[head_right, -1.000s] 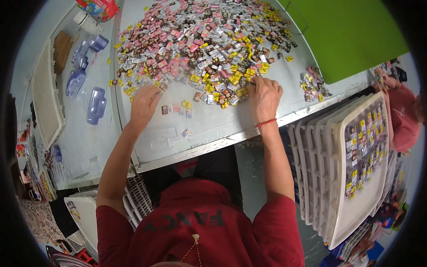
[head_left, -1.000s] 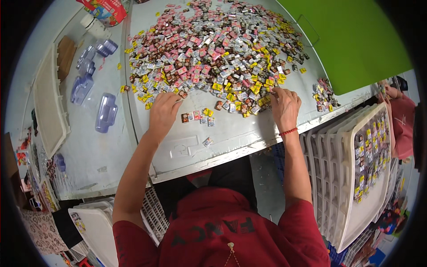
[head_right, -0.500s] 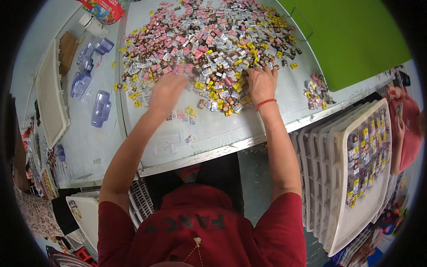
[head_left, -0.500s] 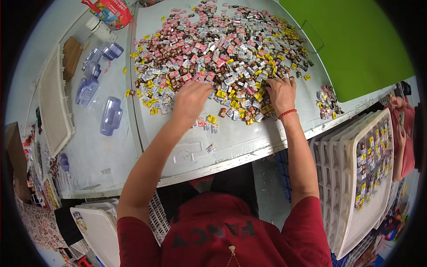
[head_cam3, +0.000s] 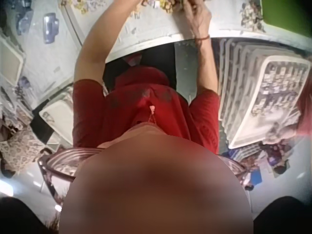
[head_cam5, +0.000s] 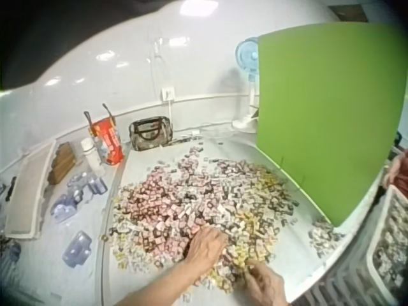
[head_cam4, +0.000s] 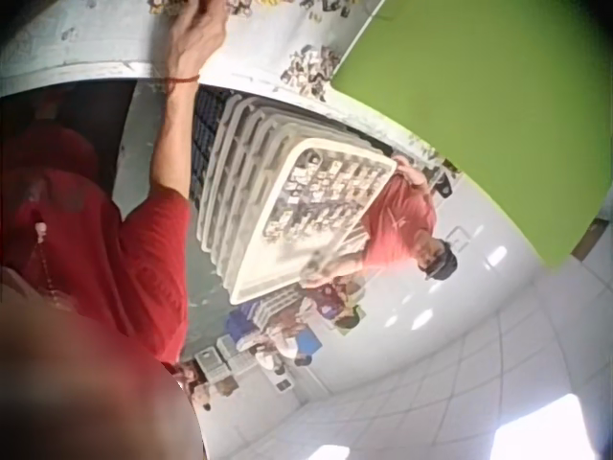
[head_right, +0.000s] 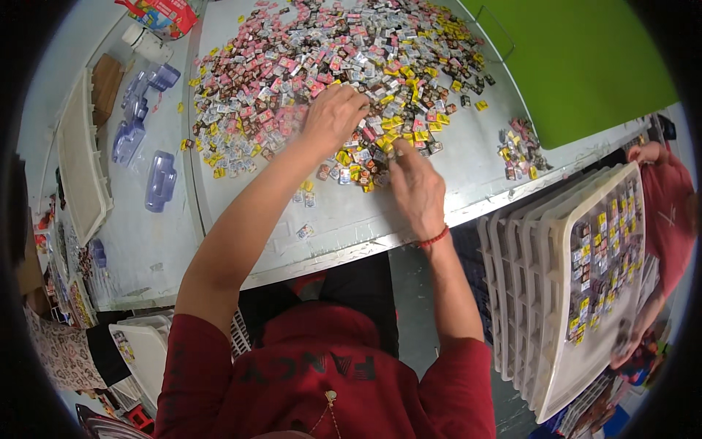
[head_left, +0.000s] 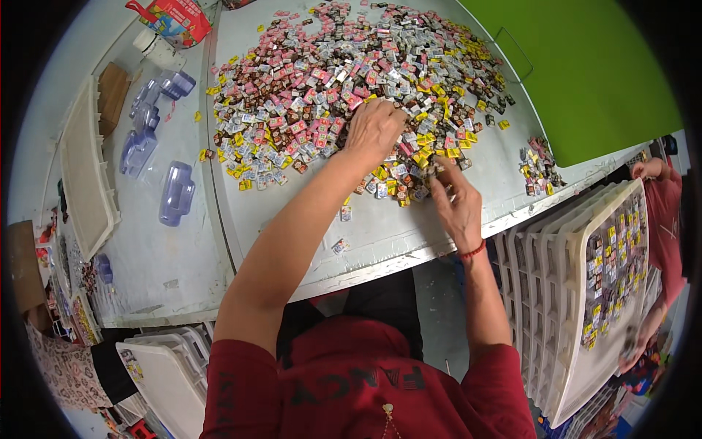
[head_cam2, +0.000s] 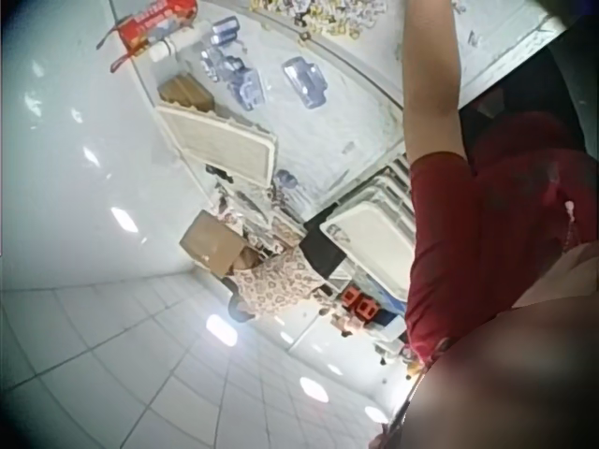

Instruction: Sorting and picking specific small colorful items from a large pile on a workbench.

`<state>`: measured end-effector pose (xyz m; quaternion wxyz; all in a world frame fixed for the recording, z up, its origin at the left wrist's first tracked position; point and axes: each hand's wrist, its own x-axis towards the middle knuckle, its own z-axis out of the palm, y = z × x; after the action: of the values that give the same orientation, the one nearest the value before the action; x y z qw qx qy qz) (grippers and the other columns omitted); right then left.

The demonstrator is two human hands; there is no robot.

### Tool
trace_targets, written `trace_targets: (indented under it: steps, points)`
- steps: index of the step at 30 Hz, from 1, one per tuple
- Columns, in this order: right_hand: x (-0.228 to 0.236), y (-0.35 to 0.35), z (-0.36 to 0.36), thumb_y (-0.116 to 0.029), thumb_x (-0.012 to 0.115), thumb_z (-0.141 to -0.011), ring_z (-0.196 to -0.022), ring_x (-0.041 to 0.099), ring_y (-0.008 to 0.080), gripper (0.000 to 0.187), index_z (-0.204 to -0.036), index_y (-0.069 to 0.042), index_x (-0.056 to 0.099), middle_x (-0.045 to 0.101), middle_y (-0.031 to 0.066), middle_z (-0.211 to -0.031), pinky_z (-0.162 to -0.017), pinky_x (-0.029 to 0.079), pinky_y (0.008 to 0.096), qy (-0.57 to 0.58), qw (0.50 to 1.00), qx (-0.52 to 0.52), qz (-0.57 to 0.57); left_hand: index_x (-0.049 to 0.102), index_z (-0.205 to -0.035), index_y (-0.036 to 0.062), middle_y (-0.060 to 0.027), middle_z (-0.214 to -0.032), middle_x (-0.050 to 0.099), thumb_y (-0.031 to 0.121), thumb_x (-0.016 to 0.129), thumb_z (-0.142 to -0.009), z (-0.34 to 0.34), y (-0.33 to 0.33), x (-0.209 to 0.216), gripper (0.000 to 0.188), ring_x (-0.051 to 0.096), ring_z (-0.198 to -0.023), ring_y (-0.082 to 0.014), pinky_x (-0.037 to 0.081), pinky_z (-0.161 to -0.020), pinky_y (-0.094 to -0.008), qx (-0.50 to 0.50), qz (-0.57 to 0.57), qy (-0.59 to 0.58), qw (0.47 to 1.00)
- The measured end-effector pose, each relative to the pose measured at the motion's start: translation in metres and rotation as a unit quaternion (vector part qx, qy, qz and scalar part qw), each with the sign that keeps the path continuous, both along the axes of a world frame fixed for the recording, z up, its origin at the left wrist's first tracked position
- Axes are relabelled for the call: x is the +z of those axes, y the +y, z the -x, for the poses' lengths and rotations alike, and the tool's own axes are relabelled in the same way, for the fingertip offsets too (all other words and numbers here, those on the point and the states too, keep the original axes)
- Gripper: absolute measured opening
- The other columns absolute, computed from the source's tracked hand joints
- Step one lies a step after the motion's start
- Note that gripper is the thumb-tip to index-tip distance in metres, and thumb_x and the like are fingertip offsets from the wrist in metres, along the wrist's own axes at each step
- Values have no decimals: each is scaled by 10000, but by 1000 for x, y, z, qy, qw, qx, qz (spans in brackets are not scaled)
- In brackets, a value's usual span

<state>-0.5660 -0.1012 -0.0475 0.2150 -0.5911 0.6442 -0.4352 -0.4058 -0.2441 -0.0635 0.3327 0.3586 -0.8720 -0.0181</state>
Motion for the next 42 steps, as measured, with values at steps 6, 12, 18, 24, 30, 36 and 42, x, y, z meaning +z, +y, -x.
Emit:
trace_targets:
  steps: [6, 12, 18, 24, 30, 36, 42]
  points:
    - [-6, 37, -36, -103, 698, -809, -784, 619, 276, 302, -1104, -59, 646, 656, 121, -872, -709, 488, 351, 55, 993, 101, -27, 678, -864, 53, -91, -839, 626, 103, 655, -805, -3, 3, -4, 80, 578, -853, -279, 470, -775, -388, 14, 30, 21, 999]
    - [-22, 44, -45, -102, 741, -744, -910, 546, 272, 355, -1082, -52, 646, 617, 87, -941, -797, 413, 372, 206, 973, 84, 67, 680, -860, 55, -79, -847, 658, 100, 678, -797, -1, 10, 8, 77, 599, -844, -266, 488, -766, -376, -13, 26, 50, 998]
    - [-26, 47, -44, -87, 738, -742, -951, 551, 269, 323, -1049, -54, 641, 613, 86, -976, -836, 414, 381, 194, 974, 69, 93, 677, -864, 55, -69, -869, 661, 95, 687, -773, 17, 5, 6, 101, 590, -857, -264, 491, -763, -373, -65, 19, 31, 997]
    - [-32, 44, -42, -68, 733, -736, -1000, 553, 260, 317, -1039, -58, 640, 630, 72, -1073, -873, 408, 384, 179, 975, 82, 101, 650, -908, 49, -72, -876, 645, 85, 626, -763, 26, -10, -6, 151, 558, -851, -279, 475, -762, -397, -123, 37, -30, 991]
    - [-28, 43, -41, -68, 739, -728, -995, 560, 256, 314, -1027, -57, 644, 645, 57, -1088, -883, 409, 383, 178, 974, 92, 103, 590, -1054, 66, -82, -873, 651, 70, 568, -751, 36, -17, -15, 303, 545, -820, -297, 449, -717, -415, -135, 112, -23, 984]
    - [-35, 43, -42, -76, 745, -722, -986, 562, 257, 310, -1017, -57, 651, 651, 54, -1074, -882, 409, 384, 176, 974, 81, 113, 638, -1003, 79, -42, -919, 674, 96, 564, -768, 42, -8, -15, 246, 541, -849, -260, 438, -738, -386, -106, 68, -22, 992]
    - [-31, 43, -43, -78, 745, -726, -984, 564, 259, 307, -1018, -58, 652, 650, 58, -1080, -883, 409, 382, 180, 974, 78, 116, 688, -930, 79, -40, -932, 681, 146, 611, -794, 42, -8, -10, 170, 554, -893, -244, 445, -769, -380, -105, 8, -70, 992]
